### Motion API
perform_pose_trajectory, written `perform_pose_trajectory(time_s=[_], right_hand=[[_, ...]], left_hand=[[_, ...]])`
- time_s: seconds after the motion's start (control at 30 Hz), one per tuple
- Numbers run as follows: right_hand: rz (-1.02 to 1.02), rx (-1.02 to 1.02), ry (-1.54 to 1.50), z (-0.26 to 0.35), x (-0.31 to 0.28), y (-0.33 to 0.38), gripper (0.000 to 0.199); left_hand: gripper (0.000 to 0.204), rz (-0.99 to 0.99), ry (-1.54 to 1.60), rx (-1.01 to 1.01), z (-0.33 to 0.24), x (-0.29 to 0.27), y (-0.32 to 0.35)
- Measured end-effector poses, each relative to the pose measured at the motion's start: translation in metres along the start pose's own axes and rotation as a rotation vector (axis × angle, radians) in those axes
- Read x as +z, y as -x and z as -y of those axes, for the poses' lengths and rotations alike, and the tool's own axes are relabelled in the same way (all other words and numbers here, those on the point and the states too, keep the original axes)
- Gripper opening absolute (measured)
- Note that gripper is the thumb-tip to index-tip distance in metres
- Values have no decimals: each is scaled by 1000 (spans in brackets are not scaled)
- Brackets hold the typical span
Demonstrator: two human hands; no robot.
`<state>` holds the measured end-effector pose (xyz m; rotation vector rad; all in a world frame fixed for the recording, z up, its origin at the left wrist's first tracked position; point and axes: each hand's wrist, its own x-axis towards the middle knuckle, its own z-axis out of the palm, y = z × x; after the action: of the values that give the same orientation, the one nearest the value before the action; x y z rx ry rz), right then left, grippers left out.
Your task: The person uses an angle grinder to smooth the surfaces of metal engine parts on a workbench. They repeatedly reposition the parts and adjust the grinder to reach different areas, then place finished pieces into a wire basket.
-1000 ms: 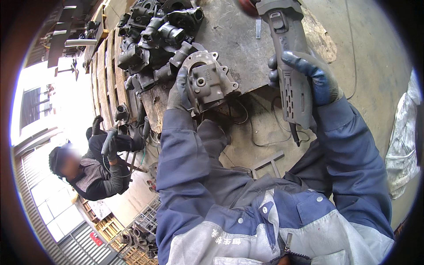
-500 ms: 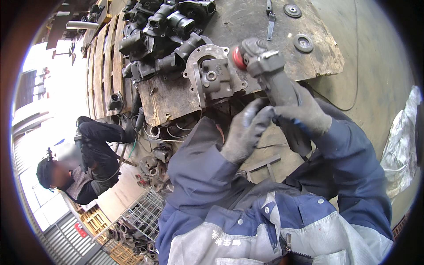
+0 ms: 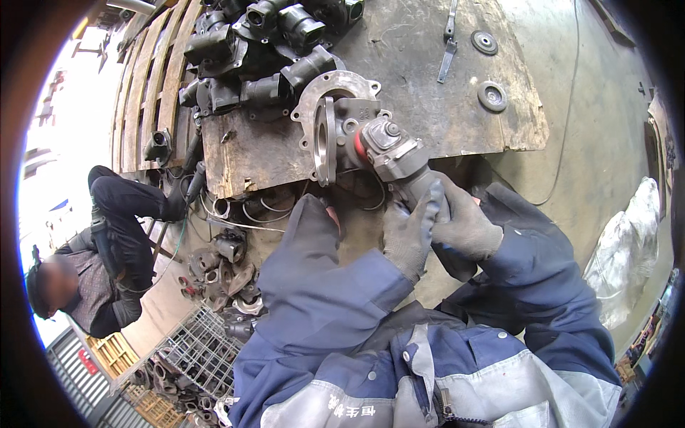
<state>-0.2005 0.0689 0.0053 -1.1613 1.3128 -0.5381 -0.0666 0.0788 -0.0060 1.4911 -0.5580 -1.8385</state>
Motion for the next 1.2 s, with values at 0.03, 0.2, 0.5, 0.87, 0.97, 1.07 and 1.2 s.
perform_pose_trajectory(time_s=[0.03, 0.2, 0.5, 0.87, 0.97, 1.07, 1.2], right_hand=[[11, -14, -24, 0, 0, -1, 68], [4, -23, 14, -1, 1, -9, 74], [-35, -47, 43, 4, 5, -5, 77], [-15, -21, 108, 6, 10, -6, 69], [17, 1, -23, 8, 7, -5, 65], [-56, -62, 15, 2, 7, -5, 77], [-49, -101, -105, -15, 11, -9, 51]], left_hand=[[46, -8, 20, 28, -2, 0, 0], [42, -5, 264, 76, -10, -3, -4], [36, 64, 243, 94, -5, -12, -6], [40, 51, 249, 57, 0, -16, -3], [40, 70, 237, 44, 0, -14, -6], [39, 83, 193, 75, 0, -13, -10], [37, 105, 207, 126, -1, -15, -16]])
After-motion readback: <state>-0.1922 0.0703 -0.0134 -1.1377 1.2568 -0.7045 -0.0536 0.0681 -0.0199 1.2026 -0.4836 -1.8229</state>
